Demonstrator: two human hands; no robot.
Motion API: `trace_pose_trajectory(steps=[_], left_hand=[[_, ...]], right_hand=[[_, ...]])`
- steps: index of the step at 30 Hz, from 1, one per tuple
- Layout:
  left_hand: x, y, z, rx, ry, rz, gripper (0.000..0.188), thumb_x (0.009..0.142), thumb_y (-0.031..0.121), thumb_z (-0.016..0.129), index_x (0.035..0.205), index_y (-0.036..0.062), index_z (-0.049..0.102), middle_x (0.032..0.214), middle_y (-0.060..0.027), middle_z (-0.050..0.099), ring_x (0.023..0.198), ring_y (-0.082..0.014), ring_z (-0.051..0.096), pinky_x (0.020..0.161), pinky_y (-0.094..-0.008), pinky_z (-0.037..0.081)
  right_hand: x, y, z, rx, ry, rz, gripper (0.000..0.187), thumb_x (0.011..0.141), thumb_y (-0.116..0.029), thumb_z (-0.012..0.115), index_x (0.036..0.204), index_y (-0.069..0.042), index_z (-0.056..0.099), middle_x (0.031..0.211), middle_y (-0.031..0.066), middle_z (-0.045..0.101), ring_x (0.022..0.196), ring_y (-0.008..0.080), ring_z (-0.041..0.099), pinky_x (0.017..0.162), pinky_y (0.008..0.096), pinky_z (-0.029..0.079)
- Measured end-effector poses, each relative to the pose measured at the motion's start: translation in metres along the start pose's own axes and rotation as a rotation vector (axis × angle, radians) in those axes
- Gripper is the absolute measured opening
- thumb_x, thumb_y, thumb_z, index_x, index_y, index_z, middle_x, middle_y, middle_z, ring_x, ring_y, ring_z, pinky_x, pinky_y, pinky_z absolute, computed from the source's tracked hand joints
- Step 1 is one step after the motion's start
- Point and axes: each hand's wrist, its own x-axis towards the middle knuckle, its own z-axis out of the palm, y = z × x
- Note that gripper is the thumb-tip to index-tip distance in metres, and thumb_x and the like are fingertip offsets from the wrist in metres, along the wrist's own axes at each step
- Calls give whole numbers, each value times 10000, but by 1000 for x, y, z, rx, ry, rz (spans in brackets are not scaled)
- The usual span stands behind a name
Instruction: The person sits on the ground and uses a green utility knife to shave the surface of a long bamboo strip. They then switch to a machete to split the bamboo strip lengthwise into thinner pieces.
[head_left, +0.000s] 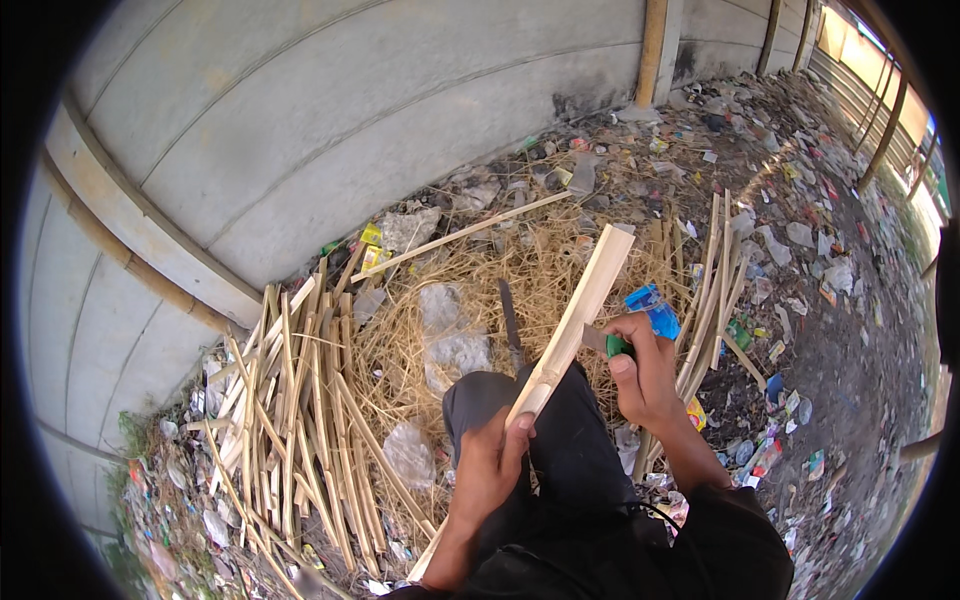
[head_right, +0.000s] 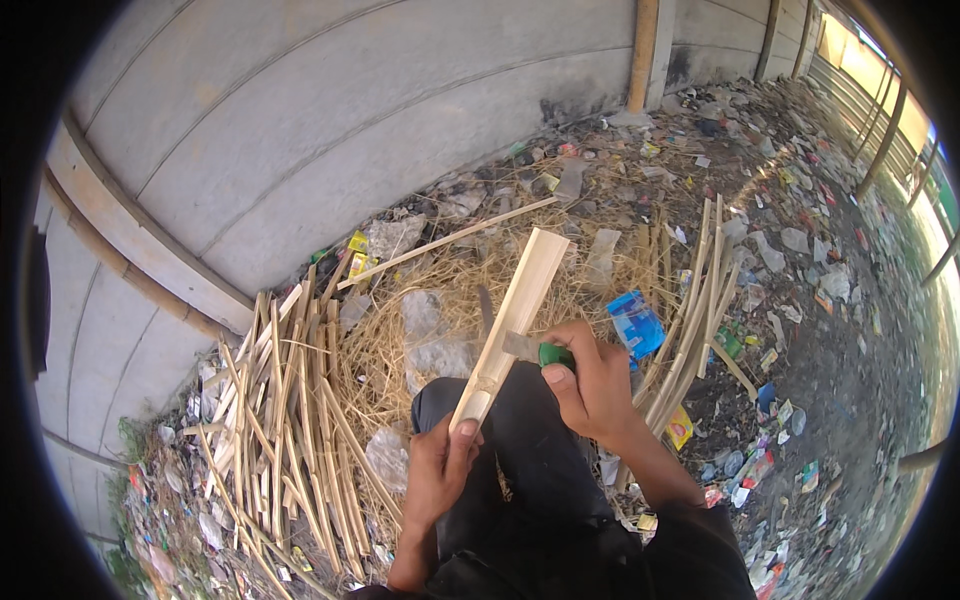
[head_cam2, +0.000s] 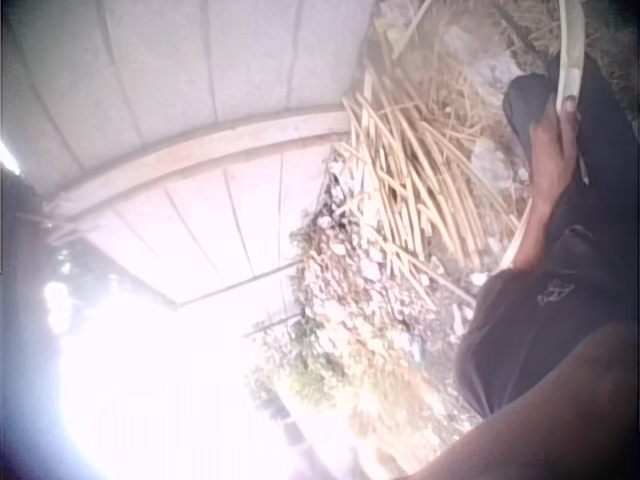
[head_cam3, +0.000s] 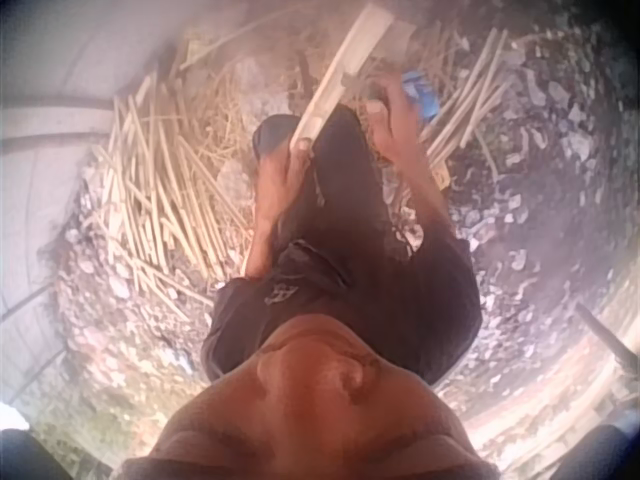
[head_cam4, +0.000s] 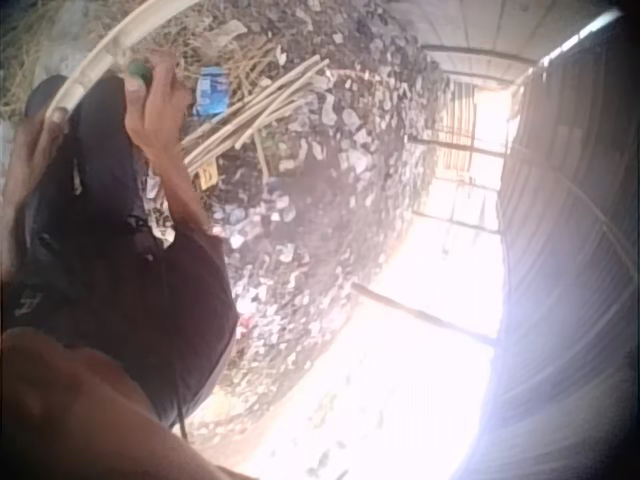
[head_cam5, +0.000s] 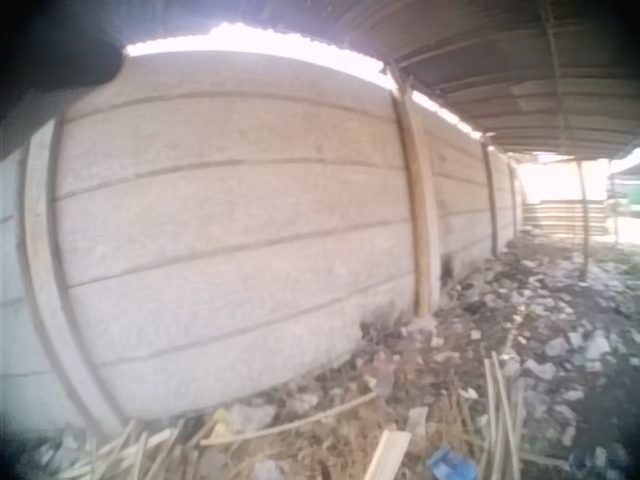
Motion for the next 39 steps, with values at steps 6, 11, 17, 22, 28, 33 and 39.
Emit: trace_pose_trajectory(steps=[6,11,17,22,28,33,39], left_hand=[[-6,14,0,103,79,76,454,1136,355,510,918,-11,666,607,-107,616,547,-208,656,548,-336,481],[-10,21,0,183,75,58,288,1111,239,572,1012,-17,657,749,-192,717,684,-421,722,591,-482,535],[-12,21,2,216,98,60,274,1108,226,573,989,-8,650,715,-186,706,641,-423,707,570,-492,525],[-13,21,2,211,109,62,249,1104,200,566,985,-2,651,698,-187,692,624,-420,699,555,-497,515],[-21,8,0,230,122,73,241,1098,199,572,973,7,644,671,-204,659,602,-436,677,528,-508,490],[-25,0,-4,242,106,60,257,1100,216,577,959,11,639,657,-214,642,592,-446,665,517,-515,482],[-45,-9,-9,283,55,49,267,1103,231,577,978,15,671,659,-215,644,598,-455,664,529,-516,490]], right_hand=[[-5,-3,1,-284,-83,-239,351,900,-368,830,1050,-83,691,829,44,703,642,251,695,571,359,535],[-3,-9,4,-268,-99,-225,332,878,-352,850,1038,-102,703,817,27,701,630,227,693,557,343,529],[1,-12,7,-261,-132,-195,302,892,-346,836,1029,-110,705,810,27,710,617,225,694,546,349,525],[4,-9,6,-272,-102,-171,275,901,-340,828,1005,-113,713,822,24,728,631,225,708,545,345,527],[7,-2,6,-307,-69,-199,285,887,-362,839,984,-118,727,819,20,737,608,220,697,537,338,513],[11,5,4,-353,-35,-217,269,882,-348,845,975,-120,735,799,24,732,593,233,686,532,343,507],[47,47,-44,-539,341,176,264,979,-317,762,1011,-56,741,719,89,682,532,182,607,522,322,454]])
